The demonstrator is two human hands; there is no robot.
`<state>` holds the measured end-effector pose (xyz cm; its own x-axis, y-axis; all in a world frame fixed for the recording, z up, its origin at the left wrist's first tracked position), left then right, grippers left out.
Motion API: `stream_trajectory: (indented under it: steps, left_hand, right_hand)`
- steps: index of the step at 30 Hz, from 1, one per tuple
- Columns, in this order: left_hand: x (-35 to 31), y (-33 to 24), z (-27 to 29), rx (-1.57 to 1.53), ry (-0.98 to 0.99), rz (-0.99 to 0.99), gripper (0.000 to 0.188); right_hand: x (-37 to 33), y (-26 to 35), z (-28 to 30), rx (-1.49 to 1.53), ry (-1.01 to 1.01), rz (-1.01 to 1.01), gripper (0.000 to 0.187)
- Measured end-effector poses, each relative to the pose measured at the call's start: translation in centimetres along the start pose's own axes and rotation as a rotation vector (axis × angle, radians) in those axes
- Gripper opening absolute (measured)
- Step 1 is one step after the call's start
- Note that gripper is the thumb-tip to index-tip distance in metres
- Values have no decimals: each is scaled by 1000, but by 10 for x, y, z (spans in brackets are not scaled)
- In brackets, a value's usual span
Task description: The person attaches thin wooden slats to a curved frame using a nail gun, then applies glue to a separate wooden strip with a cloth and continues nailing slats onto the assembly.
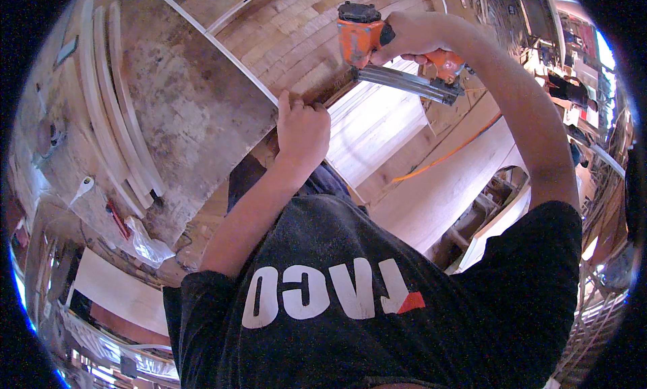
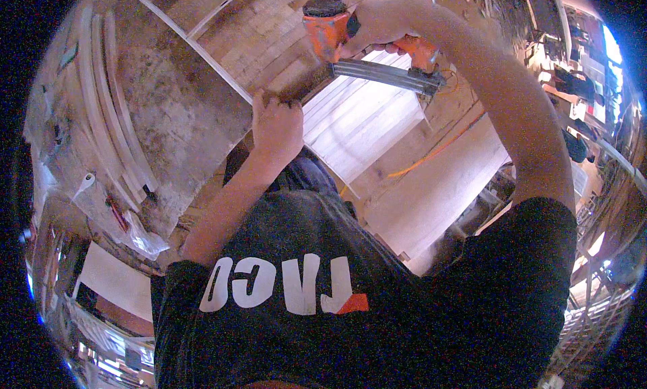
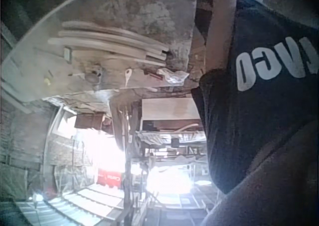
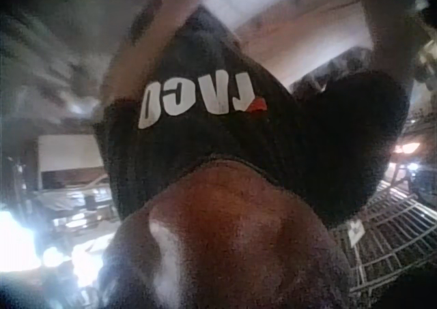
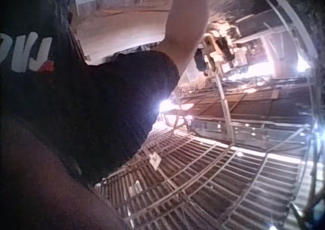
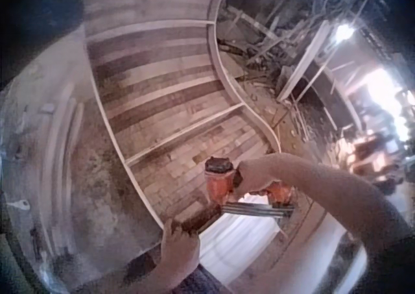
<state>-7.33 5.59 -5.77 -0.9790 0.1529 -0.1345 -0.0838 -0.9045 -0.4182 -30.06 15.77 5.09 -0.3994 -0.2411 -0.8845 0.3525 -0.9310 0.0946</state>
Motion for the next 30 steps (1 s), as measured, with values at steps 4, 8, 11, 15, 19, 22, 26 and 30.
stream_trajectory:
  steps: [4, 8, 11, 15, 19, 22, 26, 30]
  left_hand:
    - [1, 0, 2, -10, 31, 8, 16]
    - [0, -1, 4, -15, 50, 5, 17]
    - [-2, 0, 1, -8, -18, -6, 15]
    - [-3, 1, 3, -1, -31, -33, 16]
    - [-20, 8, 3, 85, -59, -34, 24]
    - [-38, 22, 2, 40, -134, -16, 28]
    - [-46, 26, 0, 16, -175, -9, 31]
    - [-46, 29, 8, -41, -171, -2, 27]
  right_hand:
    - [-2, 21, 4, 16, 86, 20, 41]
    - [3, 20, 3, -51, 92, 29, 40]
    - [0, 25, 7, -83, 74, 24, 40]
    - [-2, 15, 6, -120, 66, 37, 40]
    - [-10, 13, 0, 100, 89, 62, 40]
    - [-12, 20, -11, 173, 140, 85, 42]
    - [-2, 32, -25, 173, 155, 109, 44]
    - [-6, 50, -31, 211, 144, 125, 45]
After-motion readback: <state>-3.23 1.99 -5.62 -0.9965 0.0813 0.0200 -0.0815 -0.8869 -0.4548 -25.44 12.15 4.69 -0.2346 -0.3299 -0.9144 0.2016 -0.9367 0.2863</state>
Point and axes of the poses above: each hand's wrist, its own x-axis towards the middle knuckle, its own z-axis out of the back of the hand, y = z × x, the point moved 4 cm from there along x, towards the middle knuckle, and after that the axes turned 1 degree about x, right-handed, at the moved point
